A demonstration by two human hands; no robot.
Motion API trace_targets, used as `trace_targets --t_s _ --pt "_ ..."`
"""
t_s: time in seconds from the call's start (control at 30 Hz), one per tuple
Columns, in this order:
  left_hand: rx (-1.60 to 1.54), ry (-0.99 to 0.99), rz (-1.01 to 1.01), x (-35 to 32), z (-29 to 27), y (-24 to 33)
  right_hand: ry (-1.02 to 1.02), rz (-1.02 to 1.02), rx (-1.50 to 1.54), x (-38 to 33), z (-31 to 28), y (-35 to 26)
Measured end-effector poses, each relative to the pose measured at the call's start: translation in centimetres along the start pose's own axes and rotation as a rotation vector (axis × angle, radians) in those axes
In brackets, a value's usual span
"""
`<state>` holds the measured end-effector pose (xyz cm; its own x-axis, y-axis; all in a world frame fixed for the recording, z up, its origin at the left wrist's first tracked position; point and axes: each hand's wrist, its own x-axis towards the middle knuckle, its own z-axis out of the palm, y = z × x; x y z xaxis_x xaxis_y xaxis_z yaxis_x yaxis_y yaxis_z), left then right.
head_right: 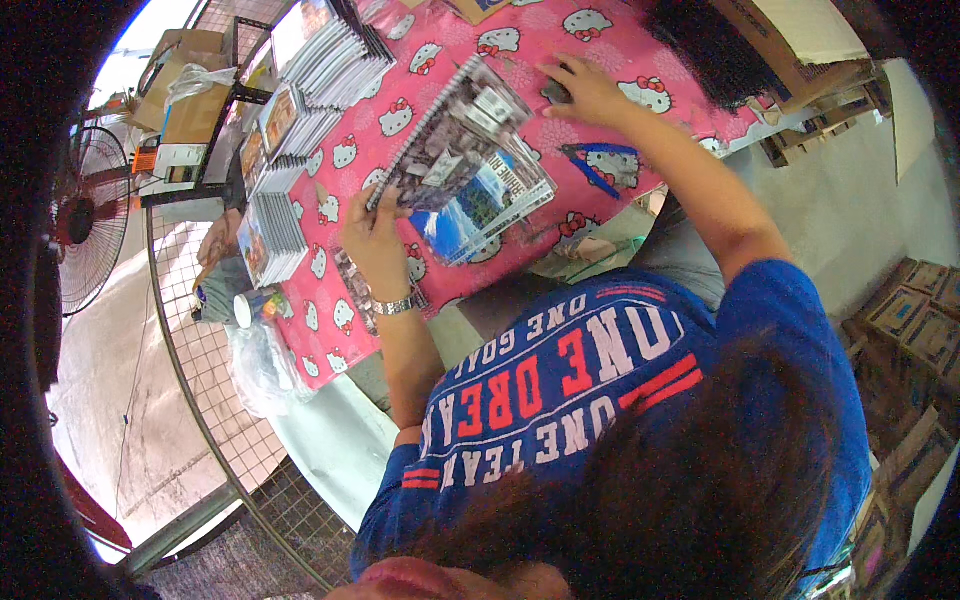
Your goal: The person threads metal coils through the punched holes of several notebooks to bind them by hand.
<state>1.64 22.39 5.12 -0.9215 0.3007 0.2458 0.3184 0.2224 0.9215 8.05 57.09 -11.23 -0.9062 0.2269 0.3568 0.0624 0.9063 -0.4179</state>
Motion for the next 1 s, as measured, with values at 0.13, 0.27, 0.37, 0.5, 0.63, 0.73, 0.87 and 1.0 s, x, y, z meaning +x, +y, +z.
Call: trace_targets --t_s 0.13,0.27,0.37,0.5,0.63,0.73,0.87,1.0 --pt "-0.06 0.112 0.007 -1.1 0.2 -1.1 0.049 0.133 -0.062 -8.6 -3.6 -8.5" --pt "-0.104 0.098 0.024 -0.9 0.8 -2.1 -0.193 0.12 -0.178 -13.7 -2.9 -8.4" --pt "-0.164 0.107 0.04 -0.8 1.3 -2.6 -0.126 0.285 0.314 -12.9 -3.3 -9.1" --pt "-0.073 0.093 0.063 -0.9 1.4 -1.8 0.048 -0.021 0.632 -7.6 -8.9 -16.1" --pt "0.026 0.064 0.101 -1.3 1.3 -1.7 -0.015 -0.247 0.618 -4.6 -9.4 -21.1" --pt "0.122 0.128 0.164 -1.5 1.0 -3.2 -0.004 -0.311 0.508 -3.7 -8.8 -22.4" --pt "0.206 0.154 0.154 -2.1 1.5 -2.2 -0.249 -0.168 0.652 -3.7 -8.8 -22.6" --pt "0.034 0.196 0.16 -2.9 1.3 -3.1 -0.74 0.443 1.763 -3.3 -8.8 -23.1"
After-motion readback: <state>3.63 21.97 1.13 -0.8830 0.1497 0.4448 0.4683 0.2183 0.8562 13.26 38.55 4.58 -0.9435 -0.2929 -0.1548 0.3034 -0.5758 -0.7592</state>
